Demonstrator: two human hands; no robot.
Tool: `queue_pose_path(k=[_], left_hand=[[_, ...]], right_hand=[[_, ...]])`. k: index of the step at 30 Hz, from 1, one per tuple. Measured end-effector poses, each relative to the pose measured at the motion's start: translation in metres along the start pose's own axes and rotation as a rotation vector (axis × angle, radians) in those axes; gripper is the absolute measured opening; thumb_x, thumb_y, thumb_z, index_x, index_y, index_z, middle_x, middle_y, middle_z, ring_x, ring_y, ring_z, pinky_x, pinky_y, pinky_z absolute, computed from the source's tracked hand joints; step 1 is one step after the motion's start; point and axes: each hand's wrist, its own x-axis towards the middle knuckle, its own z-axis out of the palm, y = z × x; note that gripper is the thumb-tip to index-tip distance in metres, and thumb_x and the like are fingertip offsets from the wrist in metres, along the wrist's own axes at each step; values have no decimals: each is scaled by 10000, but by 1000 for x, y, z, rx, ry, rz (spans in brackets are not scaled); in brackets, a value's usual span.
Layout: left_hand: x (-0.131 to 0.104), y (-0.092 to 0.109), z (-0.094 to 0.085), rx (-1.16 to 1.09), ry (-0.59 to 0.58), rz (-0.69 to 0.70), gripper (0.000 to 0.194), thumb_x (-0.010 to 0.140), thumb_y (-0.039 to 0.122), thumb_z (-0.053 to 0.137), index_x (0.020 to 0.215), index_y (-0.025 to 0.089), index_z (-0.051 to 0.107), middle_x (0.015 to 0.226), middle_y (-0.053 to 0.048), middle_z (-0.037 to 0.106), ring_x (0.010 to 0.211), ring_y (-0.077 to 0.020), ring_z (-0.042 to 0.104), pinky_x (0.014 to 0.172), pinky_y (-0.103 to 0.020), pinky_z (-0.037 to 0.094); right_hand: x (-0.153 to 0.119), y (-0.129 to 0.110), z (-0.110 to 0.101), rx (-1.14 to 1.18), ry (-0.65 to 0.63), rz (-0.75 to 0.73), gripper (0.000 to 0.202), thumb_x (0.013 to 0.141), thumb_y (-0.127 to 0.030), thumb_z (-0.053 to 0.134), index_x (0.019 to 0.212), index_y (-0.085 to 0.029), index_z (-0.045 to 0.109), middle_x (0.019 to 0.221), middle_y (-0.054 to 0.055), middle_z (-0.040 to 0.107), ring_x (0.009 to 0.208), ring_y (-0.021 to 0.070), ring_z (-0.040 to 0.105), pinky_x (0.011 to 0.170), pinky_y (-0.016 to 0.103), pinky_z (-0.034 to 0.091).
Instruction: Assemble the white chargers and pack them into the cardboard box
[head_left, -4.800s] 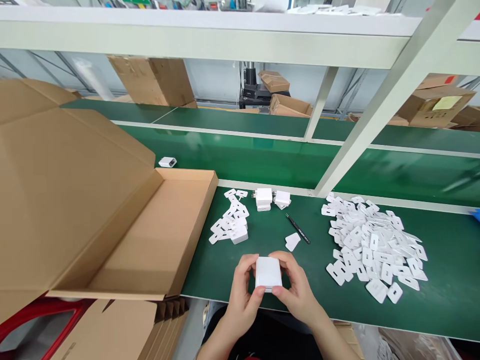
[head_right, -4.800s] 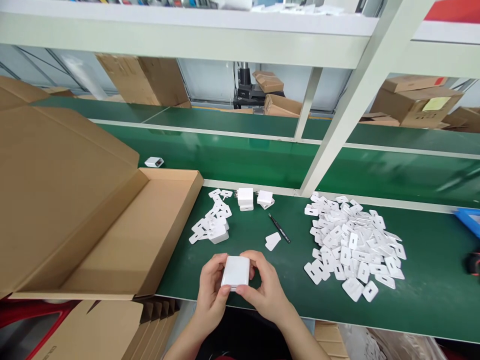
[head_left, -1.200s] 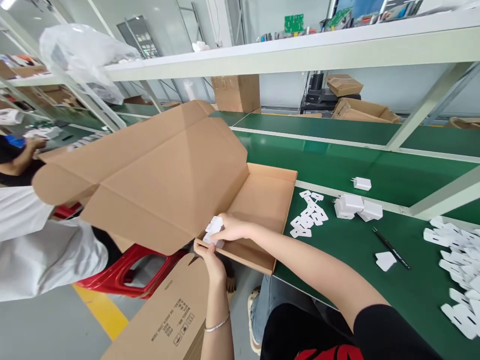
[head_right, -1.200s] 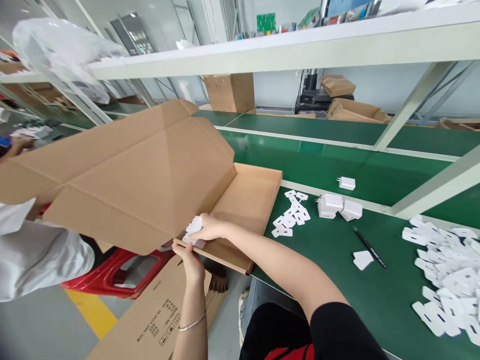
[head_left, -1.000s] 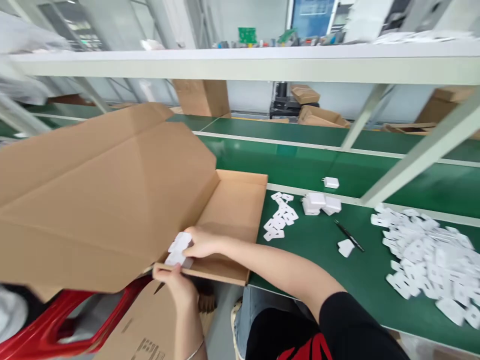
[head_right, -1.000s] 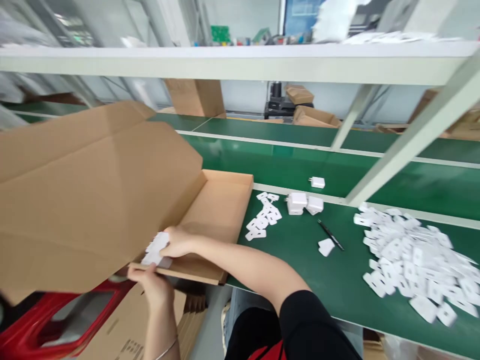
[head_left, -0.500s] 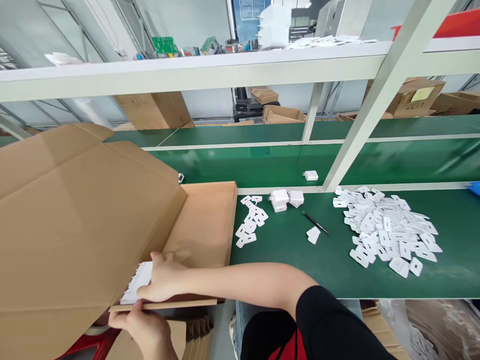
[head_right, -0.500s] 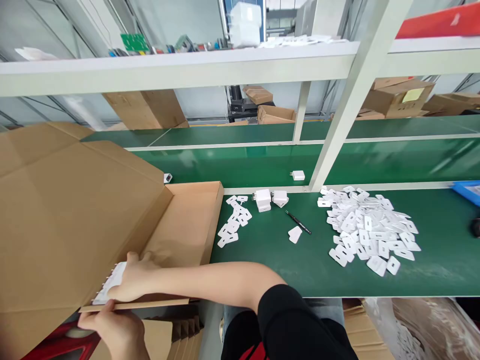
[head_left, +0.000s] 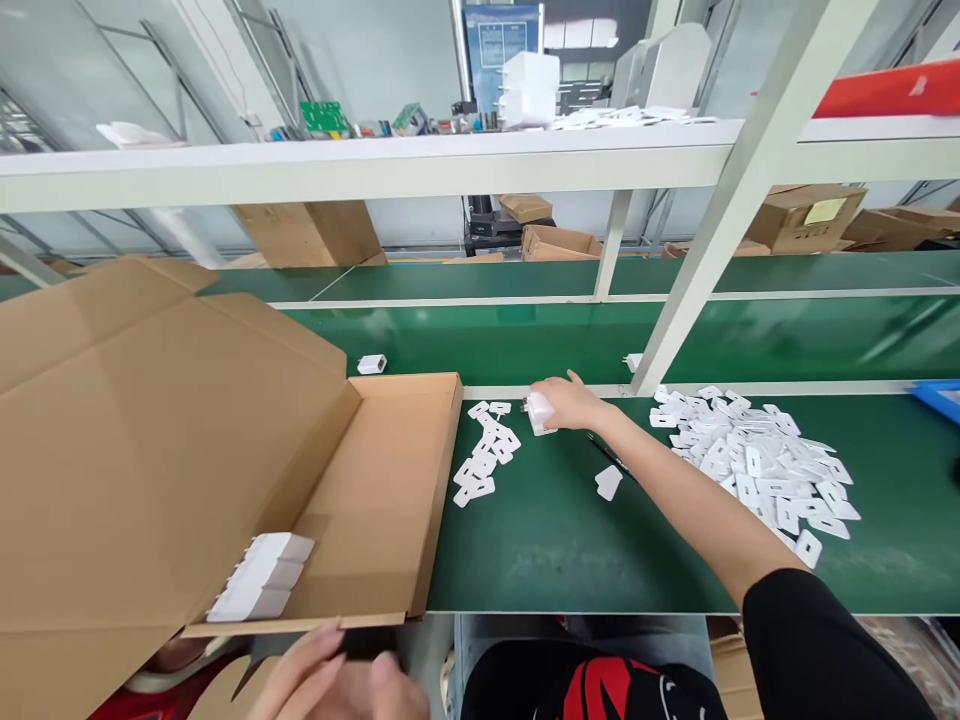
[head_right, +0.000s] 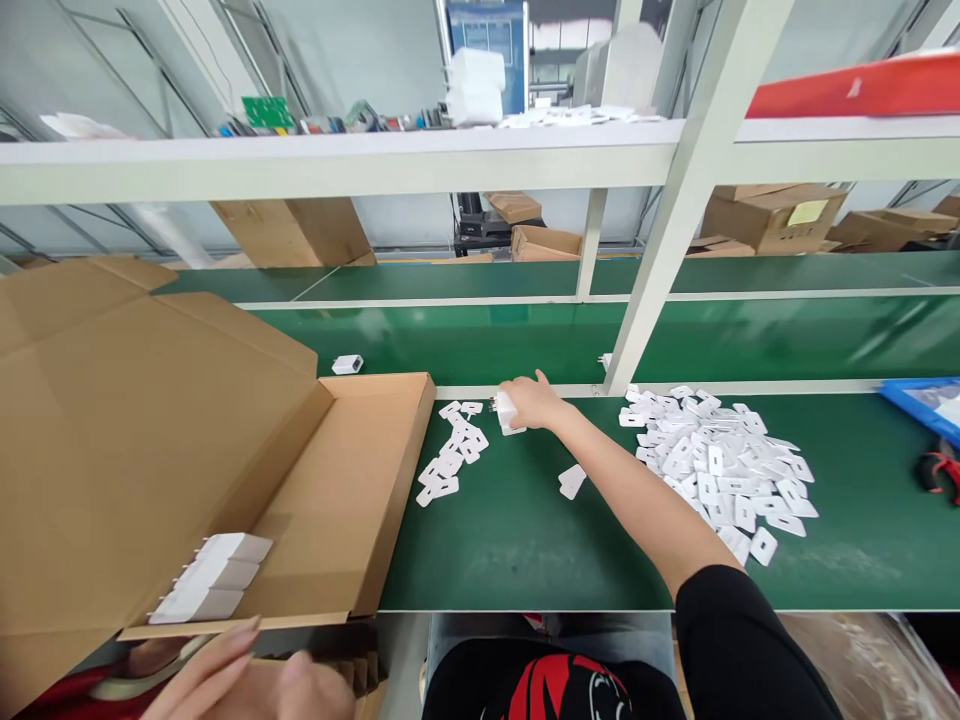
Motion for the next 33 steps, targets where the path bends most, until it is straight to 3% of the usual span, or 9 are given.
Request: queue_pose_path(k=[2, 7, 11, 16, 19, 23, 26, 29, 33], left_hand=[[3, 22, 29, -106, -28, 153, 301, 728, 244, 736, 963, 274, 550, 973, -46, 514, 866, -284, 618, 868, -584, 536], [-7, 41, 73, -50, -325, 135, 230, 896, 172, 628, 1107, 238, 564, 1098, -78, 573, 1024, -258, 621, 910, -466, 535], [-28, 38, 101, 137, -704, 166, 408, 932, 131, 550, 1331, 205, 505, 1289, -143, 586, 1169, -280, 617, 948, -451, 546], [-54, 38, 138, 203, -1036, 333, 777, 877, -23, 456, 1592, 255, 330, 1623, -144, 445, 1174, -264, 622, 942, -431, 557], [-61, 38, 149, 258, -1109, 429, 771, 894, 1, 507, 1599, 281, 370, 1665, -118, 423, 1057, -269, 630, 902, -450, 564], [-53, 34, 154, 218, -1135, 423, 541, 995, 127, 555, 1502, 314, 524, 1594, -87, 529, 1114, -287, 656, 927, -455, 560], [-41, 33, 152, 14, -1166, 217, 435, 1043, 226, 548, 1467, 320, 544, 1530, -88, 587, 1215, -269, 667, 941, -399, 569], [-32, 37, 144, -233, -1143, -56, 403, 1068, 257, 511, 1466, 313, 513, 1468, -85, 626, 1267, -229, 661, 965, -341, 571], [-28, 46, 137, -421, -1106, -101, 373, 1068, 244, 504, 1435, 304, 536, 1433, -90, 631, 1346, -236, 604, 1088, -374, 513]], right_hand=[[-4, 2, 7, -4, 26, -36, 494, 773, -64, 772, 1251, -142, 670, 1263, 183, 720, 1279, 351, 628, 1251, 619, 214], [-43, -17, 24, 18, 66, -121, 395, 819, -224, 780, 1189, -141, 671, 1219, 176, 714, 1201, 335, 652, 1202, 541, 319], [-89, -33, 61, -7, 60, -144, 366, 783, -235, 788, 1117, -130, 681, 1092, 143, 728, 1090, 323, 668, 1171, 523, 354], [-137, -32, 97, 126, 186, -94, 706, 835, -234, 682, 1496, -103, 470, 1351, 185, 656, 1225, 340, 603, 1188, 574, 345], [-157, -8, 90, 253, 163, -128, 838, 816, -215, 667, 1593, -170, 356, 1463, 152, 591, 1340, 315, 541, 1172, 534, 396], [-167, 34, 79, 112, 240, -65, 576, 898, -102, 544, 1466, -201, 548, 1467, 133, 600, 1319, 333, 522, 1039, 510, 474], [-165, 54, 87, -33, 264, -55, 309, 983, -146, 548, 1258, -170, 688, 1305, 137, 698, 1140, 332, 582, 899, 482, 492], [-164, 60, 97, -96, 312, -90, 192, 1007, -206, 595, 1145, -152, 717, 1112, 124, 740, 1004, 297, 602, 806, 432, 473], [-167, 50, 89, -36, 490, -152, 201, 1011, -227, 605, 1164, -147, 706, 997, 103, 727, 909, 262, 610, 766, 415, 457]])
